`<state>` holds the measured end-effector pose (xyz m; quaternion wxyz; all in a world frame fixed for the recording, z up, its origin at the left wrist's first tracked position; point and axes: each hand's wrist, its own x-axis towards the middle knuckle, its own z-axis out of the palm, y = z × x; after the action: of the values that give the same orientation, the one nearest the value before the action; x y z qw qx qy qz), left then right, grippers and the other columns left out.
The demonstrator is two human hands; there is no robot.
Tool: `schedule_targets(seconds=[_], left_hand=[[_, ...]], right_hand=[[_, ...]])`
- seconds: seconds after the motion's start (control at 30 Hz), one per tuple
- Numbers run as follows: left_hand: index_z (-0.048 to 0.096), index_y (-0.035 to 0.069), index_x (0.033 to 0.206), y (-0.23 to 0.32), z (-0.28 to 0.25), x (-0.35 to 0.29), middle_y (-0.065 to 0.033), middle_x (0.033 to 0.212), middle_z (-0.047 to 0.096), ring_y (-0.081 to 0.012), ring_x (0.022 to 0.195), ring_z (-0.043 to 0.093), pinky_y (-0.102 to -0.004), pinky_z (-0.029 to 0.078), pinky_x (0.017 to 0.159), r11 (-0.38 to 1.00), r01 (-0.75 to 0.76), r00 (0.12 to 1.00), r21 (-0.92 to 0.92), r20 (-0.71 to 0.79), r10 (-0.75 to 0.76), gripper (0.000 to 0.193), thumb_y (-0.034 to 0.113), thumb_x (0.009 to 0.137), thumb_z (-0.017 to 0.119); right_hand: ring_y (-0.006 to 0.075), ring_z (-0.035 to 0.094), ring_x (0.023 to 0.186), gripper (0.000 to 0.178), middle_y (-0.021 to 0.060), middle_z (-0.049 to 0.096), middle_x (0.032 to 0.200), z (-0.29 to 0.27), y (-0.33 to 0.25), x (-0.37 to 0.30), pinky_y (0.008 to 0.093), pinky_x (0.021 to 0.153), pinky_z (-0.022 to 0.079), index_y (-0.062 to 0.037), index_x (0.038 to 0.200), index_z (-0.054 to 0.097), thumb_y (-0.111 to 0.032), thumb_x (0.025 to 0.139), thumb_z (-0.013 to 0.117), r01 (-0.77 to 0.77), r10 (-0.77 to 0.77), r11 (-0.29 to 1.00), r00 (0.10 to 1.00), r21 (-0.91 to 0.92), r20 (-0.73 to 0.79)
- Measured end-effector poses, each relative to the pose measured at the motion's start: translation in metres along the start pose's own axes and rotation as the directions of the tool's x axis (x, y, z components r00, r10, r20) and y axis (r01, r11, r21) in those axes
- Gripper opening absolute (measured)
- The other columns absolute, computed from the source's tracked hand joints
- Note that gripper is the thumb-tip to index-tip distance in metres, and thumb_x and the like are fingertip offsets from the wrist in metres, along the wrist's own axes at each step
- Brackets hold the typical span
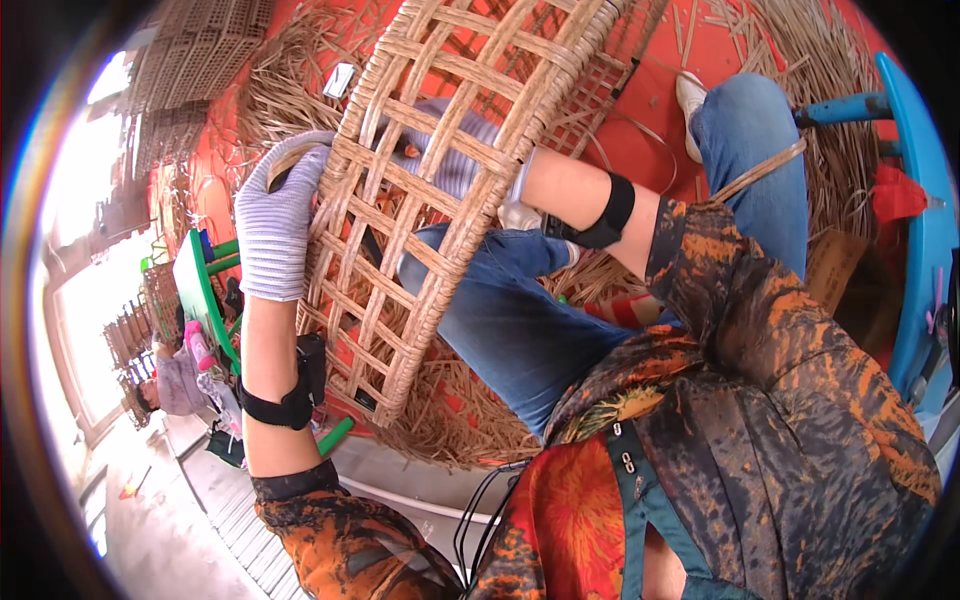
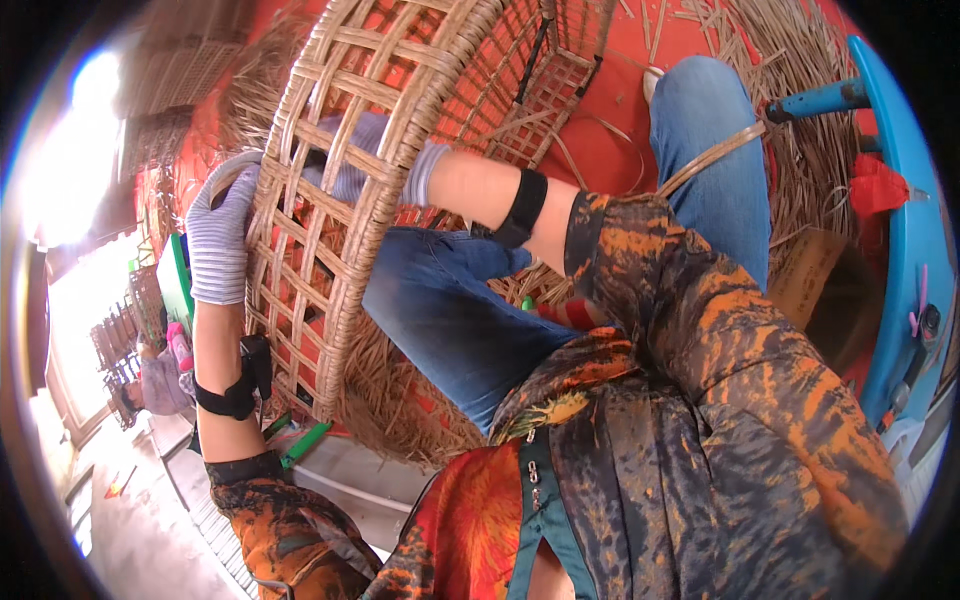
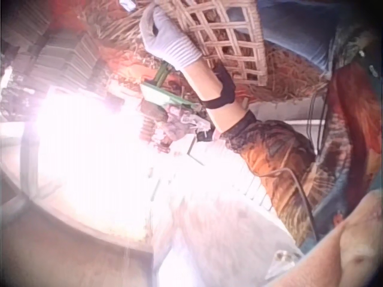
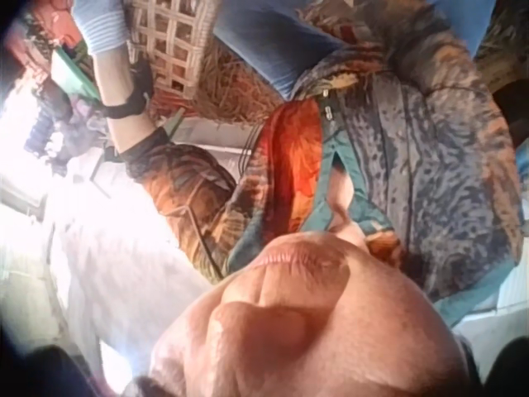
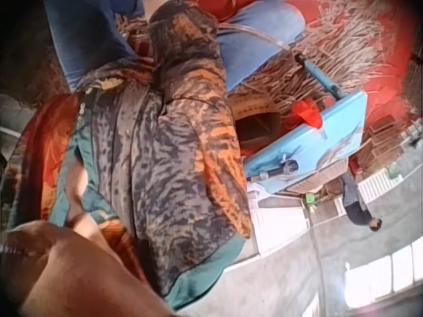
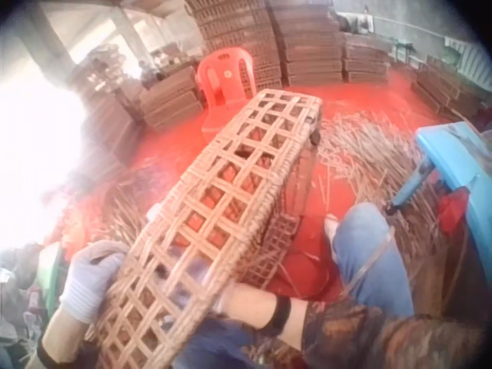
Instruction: Weaving bamboo strips into a furniture frame.
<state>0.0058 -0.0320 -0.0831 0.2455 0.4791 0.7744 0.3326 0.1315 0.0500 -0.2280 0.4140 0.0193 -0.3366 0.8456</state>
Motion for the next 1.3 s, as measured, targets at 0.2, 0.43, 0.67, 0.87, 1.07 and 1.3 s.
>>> schedule_targets(seconds=[0.2, 0.43, 0.67, 0.87, 1.07, 1.3], left_hand=[[0.066, -0.001, 0.107, -0.003, -0.003, 0.002, -0.0052, 0.100, 0.067, -0.0113, 0.094, 0.059, -0.0251, 0.044, 0.089, 0.974, -0.061, 0.996, 0.216, -0.049, 0.074, 0.021, 0.009, 0.090, 0.059], [0.064, -0.003, 0.109, -0.033, -0.035, 0.009, -0.0085, 0.100, 0.068, -0.0127, 0.087, 0.063, -0.0253, 0.050, 0.081, 0.990, -0.015, 0.985, 0.141, -0.170, 0.039, 0.021, 0.007, 0.091, 0.058], [0.061, -0.006, 0.108, -0.034, -0.042, -0.013, -0.0096, 0.099, 0.067, -0.0128, 0.086, 0.062, -0.0252, 0.051, 0.080, 0.974, -0.059, 0.979, 0.220, -0.179, 0.100, 0.019, 0.000, 0.092, 0.053], [0.062, -0.005, 0.106, -0.031, -0.055, -0.032, -0.0092, 0.099, 0.066, -0.0128, 0.088, 0.061, -0.0268, 0.051, 0.081, 0.991, -0.028, 0.974, 0.131, -0.219, 0.056, 0.018, -0.002, 0.092, 0.052], [0.064, -0.002, 0.103, -0.017, -0.040, -0.035, -0.0063, 0.095, 0.066, -0.0126, 0.086, 0.060, -0.0266, 0.049, 0.080, 0.930, -0.070, 0.968, 0.360, -0.199, 0.150, 0.015, -0.001, 0.090, 0.056], [0.061, -0.005, 0.111, -0.006, -0.030, -0.019, -0.0106, 0.103, 0.067, -0.0147, 0.091, 0.063, -0.0266, 0.051, 0.084, 0.925, -0.038, 0.972, 0.378, -0.202, 0.122, 0.022, 0.002, 0.091, 0.054]], right_hand=[[0.0296, 0.062, 0.088, 0.031, 0.0139, 0.064, 0.097, -0.008, 0.014, -0.002, 0.0398, 0.080, 0.051, -0.0044, 0.102, 0.059, -0.033, 0.092, 0.052, 0.196, -0.160, 0.679, 0.980, -0.707, 0.118], [0.0321, 0.063, 0.093, 0.034, 0.0133, 0.067, 0.098, 0.004, 0.018, -0.005, 0.0420, 0.082, 0.049, -0.0093, 0.104, 0.063, -0.036, 0.083, 0.060, -0.126, 0.117, 0.530, 0.990, -0.838, -0.075], [0.0306, 0.064, 0.088, 0.025, 0.0106, 0.067, 0.091, 0.011, 0.034, -0.012, 0.0411, 0.077, 0.049, -0.0119, 0.097, 0.065, -0.033, 0.083, 0.061, -0.075, 0.092, 0.551, 0.995, -0.831, -0.029], [0.0314, 0.064, 0.089, 0.029, 0.0115, 0.065, 0.095, 0.031, 0.032, -0.024, 0.0415, 0.078, 0.051, -0.0124, 0.105, 0.060, -0.031, 0.083, 0.060, -0.040, 0.042, 0.561, 0.999, -0.827, -0.020], [0.0308, 0.066, 0.078, 0.027, 0.0101, 0.067, 0.084, 0.043, 0.025, -0.019, 0.0431, 0.066, 0.053, -0.0121, 0.104, 0.055, -0.033, 0.087, 0.055, 0.093, -0.083, 0.463, 0.995, -0.881, 0.061], [0.0305, 0.065, 0.072, 0.028, 0.0106, 0.064, 0.079, 0.035, 0.031, -0.006, 0.0423, 0.056, 0.053, -0.0106, 0.100, 0.058, -0.033, 0.083, 0.058, 0.193, -0.298, 0.351, 0.951, -0.916, 0.086]])
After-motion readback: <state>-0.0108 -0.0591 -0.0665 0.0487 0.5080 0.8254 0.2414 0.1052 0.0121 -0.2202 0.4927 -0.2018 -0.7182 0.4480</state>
